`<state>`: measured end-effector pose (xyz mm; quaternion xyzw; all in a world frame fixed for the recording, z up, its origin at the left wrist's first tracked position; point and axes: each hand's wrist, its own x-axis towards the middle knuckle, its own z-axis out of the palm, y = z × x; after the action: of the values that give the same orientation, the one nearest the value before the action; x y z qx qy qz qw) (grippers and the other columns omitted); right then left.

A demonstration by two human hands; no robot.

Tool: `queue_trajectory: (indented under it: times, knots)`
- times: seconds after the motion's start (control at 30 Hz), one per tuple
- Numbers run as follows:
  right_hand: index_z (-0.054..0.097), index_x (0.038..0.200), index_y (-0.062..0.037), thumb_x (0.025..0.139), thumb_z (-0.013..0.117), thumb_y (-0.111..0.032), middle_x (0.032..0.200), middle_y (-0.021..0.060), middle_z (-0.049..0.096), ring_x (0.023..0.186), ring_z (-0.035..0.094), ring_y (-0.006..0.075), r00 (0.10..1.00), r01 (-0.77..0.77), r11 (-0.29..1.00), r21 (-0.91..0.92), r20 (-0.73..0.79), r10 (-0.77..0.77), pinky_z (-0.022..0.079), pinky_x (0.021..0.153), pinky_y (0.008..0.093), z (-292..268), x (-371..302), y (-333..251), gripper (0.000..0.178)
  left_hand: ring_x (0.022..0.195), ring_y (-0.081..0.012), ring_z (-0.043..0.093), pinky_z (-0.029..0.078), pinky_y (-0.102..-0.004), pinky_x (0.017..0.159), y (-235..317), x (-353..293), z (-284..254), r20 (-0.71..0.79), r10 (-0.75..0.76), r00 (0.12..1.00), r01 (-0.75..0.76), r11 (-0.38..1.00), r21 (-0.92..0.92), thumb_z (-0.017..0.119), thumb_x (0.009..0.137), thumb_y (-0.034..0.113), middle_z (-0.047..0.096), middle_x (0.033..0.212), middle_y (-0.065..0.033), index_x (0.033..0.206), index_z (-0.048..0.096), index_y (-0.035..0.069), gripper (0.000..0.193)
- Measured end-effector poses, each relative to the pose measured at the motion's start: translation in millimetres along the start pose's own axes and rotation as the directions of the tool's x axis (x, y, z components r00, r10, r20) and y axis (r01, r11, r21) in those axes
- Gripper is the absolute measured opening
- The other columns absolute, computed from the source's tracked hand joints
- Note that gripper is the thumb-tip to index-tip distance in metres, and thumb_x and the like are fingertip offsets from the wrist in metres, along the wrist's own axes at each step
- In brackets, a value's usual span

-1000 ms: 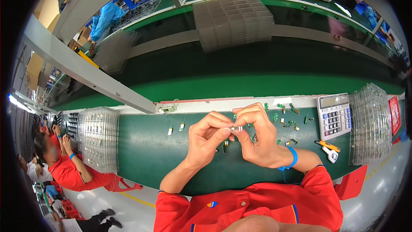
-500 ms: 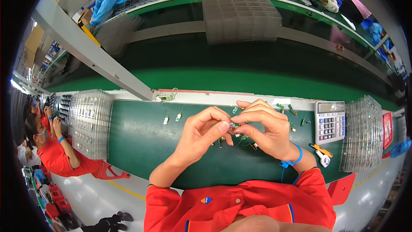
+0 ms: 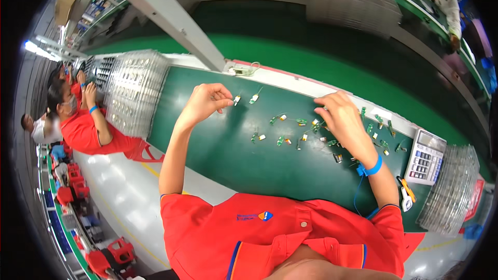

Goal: Assembling small electronic components at a production line workstation.

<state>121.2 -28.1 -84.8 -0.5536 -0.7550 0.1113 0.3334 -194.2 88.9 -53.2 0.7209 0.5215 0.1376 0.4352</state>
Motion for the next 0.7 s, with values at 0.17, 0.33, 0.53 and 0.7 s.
queue_trajectory:
  times: [0.17, 0.33, 0.53, 0.7]
  knots:
    - [0.061, 0.096, 0.002, 0.078, 0.067, -0.005, 0.094, 0.0137, 0.06, 0.092, 0.055, 0.0302, 0.977, 0.159, 0.987, 0.029, 0.137, -0.162, 0.047, 0.079, 0.0387, 44.2, 6.1, -15.4, 0.021, 0.06, -0.0135, 0.06, 0.049, -0.0265, 0.054, -34.9, 0.1, -10.4, 0.125, -0.037, 0.991, 0.015, 0.985, 0.172, 0.072, 0.073, 0.002, 0.065, 0.07, -0.0075, 0.087, 0.067, -0.002, 0.016]
    - [0.061, 0.097, 0.003, 0.079, 0.065, -0.005, 0.095, 0.0136, 0.059, 0.09, 0.054, 0.0298, 0.965, 0.214, 0.976, -0.047, 0.169, -0.203, 0.047, 0.079, 0.0386, 74.9, 25.2, -27.3, 0.02, 0.066, -0.0199, 0.061, 0.05, -0.0317, 0.06, -49.4, 20.9, -3.2, 0.062, 0.109, 0.992, -0.125, 0.901, 0.415, 0.073, 0.068, 0.002, 0.063, 0.07, -0.01, 0.086, 0.066, -0.001, 0.019]
    - [0.062, 0.101, 0.0017, 0.078, 0.065, -0.004, 0.092, 0.0135, 0.059, 0.091, 0.053, 0.0294, 0.957, 0.192, 0.98, -0.053, 0.231, -0.175, 0.046, 0.081, 0.0388, 70.9, 31.8, -21.0, 0.024, 0.07, -0.025, 0.061, 0.049, -0.035, 0.064, -20.2, 13.3, 24.4, -0.175, 0.457, 0.872, -0.348, 0.831, 0.434, 0.074, 0.069, 0.01, 0.062, 0.078, -0.0109, 0.081, 0.066, 0.002, 0.017]
    - [0.062, 0.101, 0.0002, 0.075, 0.068, -0.006, 0.097, 0.0123, 0.058, 0.093, 0.053, 0.029, 0.953, 0.183, 0.982, -0.052, 0.253, -0.164, 0.045, 0.084, 0.0389, 69.6, 24.8, -21.7, 0.028, 0.07, -0.0259, 0.059, 0.047, -0.0365, 0.063, -7.6, -3.4, 78.5, 0.036, 0.477, 0.878, -0.467, 0.838, 0.281, 0.075, 0.072, 0.017, 0.06, 0.076, -0.0112, 0.079, 0.063, 0.001, 0.021]
